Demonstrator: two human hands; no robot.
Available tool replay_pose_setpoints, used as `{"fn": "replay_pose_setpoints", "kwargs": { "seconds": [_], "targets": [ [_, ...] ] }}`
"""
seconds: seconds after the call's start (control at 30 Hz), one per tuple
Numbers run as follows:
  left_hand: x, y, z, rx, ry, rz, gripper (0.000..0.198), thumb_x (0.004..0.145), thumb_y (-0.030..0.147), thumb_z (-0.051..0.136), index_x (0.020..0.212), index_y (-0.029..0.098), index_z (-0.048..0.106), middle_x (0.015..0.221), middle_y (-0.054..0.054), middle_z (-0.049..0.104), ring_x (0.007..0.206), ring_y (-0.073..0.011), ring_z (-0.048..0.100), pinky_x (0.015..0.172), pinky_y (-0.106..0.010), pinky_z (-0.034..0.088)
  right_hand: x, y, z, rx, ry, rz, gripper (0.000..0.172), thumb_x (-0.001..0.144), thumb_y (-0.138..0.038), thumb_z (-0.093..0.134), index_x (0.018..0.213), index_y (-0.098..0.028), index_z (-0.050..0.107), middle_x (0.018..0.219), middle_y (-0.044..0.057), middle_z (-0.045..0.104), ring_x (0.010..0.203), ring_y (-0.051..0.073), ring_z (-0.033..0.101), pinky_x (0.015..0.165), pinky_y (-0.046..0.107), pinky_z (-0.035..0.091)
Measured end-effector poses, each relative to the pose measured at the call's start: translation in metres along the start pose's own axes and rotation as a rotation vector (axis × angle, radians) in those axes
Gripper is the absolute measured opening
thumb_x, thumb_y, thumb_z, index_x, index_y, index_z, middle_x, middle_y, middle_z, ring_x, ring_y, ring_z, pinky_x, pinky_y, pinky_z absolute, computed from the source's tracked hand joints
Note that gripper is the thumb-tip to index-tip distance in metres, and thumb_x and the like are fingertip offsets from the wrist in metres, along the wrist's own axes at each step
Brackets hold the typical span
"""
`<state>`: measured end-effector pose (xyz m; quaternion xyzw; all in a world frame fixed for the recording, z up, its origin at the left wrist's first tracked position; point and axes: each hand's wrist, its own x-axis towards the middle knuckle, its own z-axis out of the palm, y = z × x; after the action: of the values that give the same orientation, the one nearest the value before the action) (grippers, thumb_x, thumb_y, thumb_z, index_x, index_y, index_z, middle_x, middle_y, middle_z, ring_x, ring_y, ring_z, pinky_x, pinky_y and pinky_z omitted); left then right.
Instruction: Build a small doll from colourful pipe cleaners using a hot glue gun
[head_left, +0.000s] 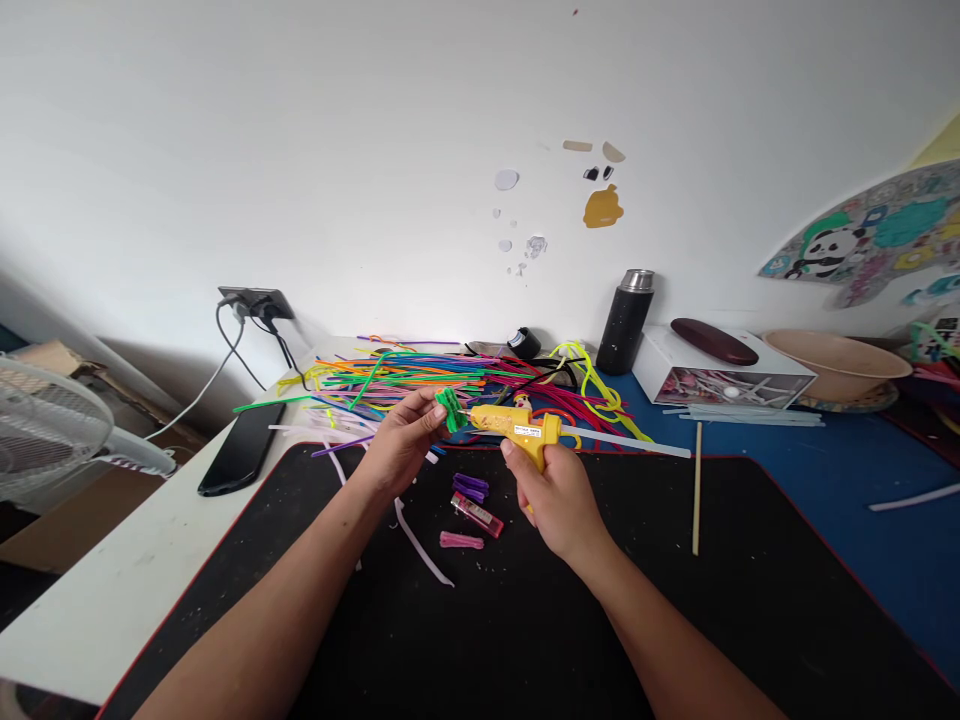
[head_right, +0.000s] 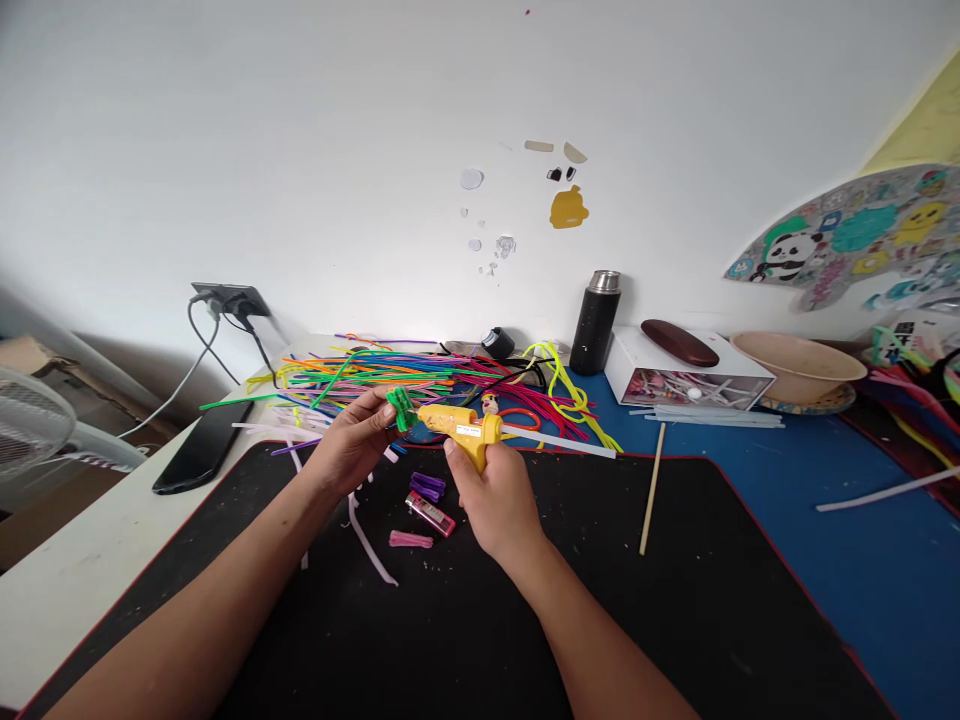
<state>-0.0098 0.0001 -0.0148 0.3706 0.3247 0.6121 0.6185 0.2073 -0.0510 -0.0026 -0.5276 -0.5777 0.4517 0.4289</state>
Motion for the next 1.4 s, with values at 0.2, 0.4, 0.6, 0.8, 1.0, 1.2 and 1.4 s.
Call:
{"fn": "replay_pose_setpoints", "kwargs": {
  "seconds": [0.2,0.4,0.6,0.8,1.0,1.2,1.4],
  "targets": [
    [0.0003,-0.0007,-0.0011,0.005,0.012,0.007,0.037,0.064,0.03,0.103,0.092,0.02,0.081,0.08,0.0,0.07,0.071,-0.0123,0.063,0.067,-0.023,0.055,0.0013,0.0024,-0.0018,0.006,0.013,0.033,0.056,0.093,-0.069,0.061,0.06,-0.026,0.046,0.041,-0.004,0.046,0.034,0.013,0.044,0.037,0.026,0.032],
    [-0.0003,0.0008,0.0001,0.008,0.017,0.008,0.036,0.064,0.029,0.103,0.092,0.02,0.081,0.079,0.001,0.07,0.069,-0.0115,0.062,0.066,-0.023,0.055,0.0001,0.0011,-0.0005,-0.001,0.002,0.031,0.055,0.093,-0.068,0.06,0.06,-0.027,0.046,0.04,-0.004,0.044,0.034,0.013,0.044,0.038,0.026,0.033],
    [0.0003,0.0003,-0.0008,0.005,0.036,0.01,0.038,0.063,0.03,0.103,0.093,0.02,0.081,0.079,0.001,0.069,0.068,-0.0107,0.062,0.066,-0.022,0.055,-0.0024,-0.0009,0.0018,-0.019,-0.029,-0.005,0.054,0.095,-0.067,0.059,0.062,-0.026,0.048,0.041,-0.004,0.046,0.033,0.013,0.044,0.037,0.026,0.031],
    [0.0015,-0.0012,-0.0032,-0.02,0.028,0.023,0.035,0.067,0.026,0.101,0.093,0.018,0.08,0.082,-0.001,0.071,0.071,-0.0123,0.064,0.068,-0.024,0.055,-0.0032,0.0007,0.002,-0.044,-0.038,-0.024,0.053,0.096,-0.066,0.058,0.063,-0.026,0.048,0.041,-0.003,0.048,0.034,0.014,0.046,0.037,0.026,0.033],
    [0.0022,-0.0027,-0.0044,-0.043,0.021,0.027,0.033,0.068,0.024,0.1,0.093,0.018,0.08,0.082,-0.001,0.072,0.072,-0.0127,0.065,0.07,-0.025,0.055,-0.0004,0.0016,-0.0003,-0.047,-0.013,-0.007,0.056,0.096,-0.068,0.058,0.06,-0.026,0.048,0.041,-0.003,0.047,0.034,0.014,0.046,0.037,0.027,0.033],
    [0.0024,-0.0039,-0.0041,-0.048,0.026,0.042,0.032,0.068,0.025,0.1,0.092,0.019,0.08,0.084,-0.002,0.073,0.072,-0.0131,0.065,0.069,-0.025,0.055,0.0005,0.0023,-0.0019,-0.027,-0.002,0.01,0.058,0.095,-0.068,0.058,0.058,-0.026,0.047,0.042,-0.002,0.048,0.034,0.013,0.045,0.037,0.027,0.032],
    [0.0025,-0.0026,-0.0031,-0.051,0.029,0.036,0.032,0.068,0.025,0.1,0.092,0.018,0.08,0.082,-0.001,0.072,0.071,-0.012,0.064,0.069,-0.023,0.056,-0.0015,0.0005,-0.0009,-0.035,-0.033,0.013,0.056,0.095,-0.067,0.059,0.06,-0.026,0.047,0.04,-0.004,0.045,0.034,0.014,0.045,0.037,0.026,0.033]
  ]
}}
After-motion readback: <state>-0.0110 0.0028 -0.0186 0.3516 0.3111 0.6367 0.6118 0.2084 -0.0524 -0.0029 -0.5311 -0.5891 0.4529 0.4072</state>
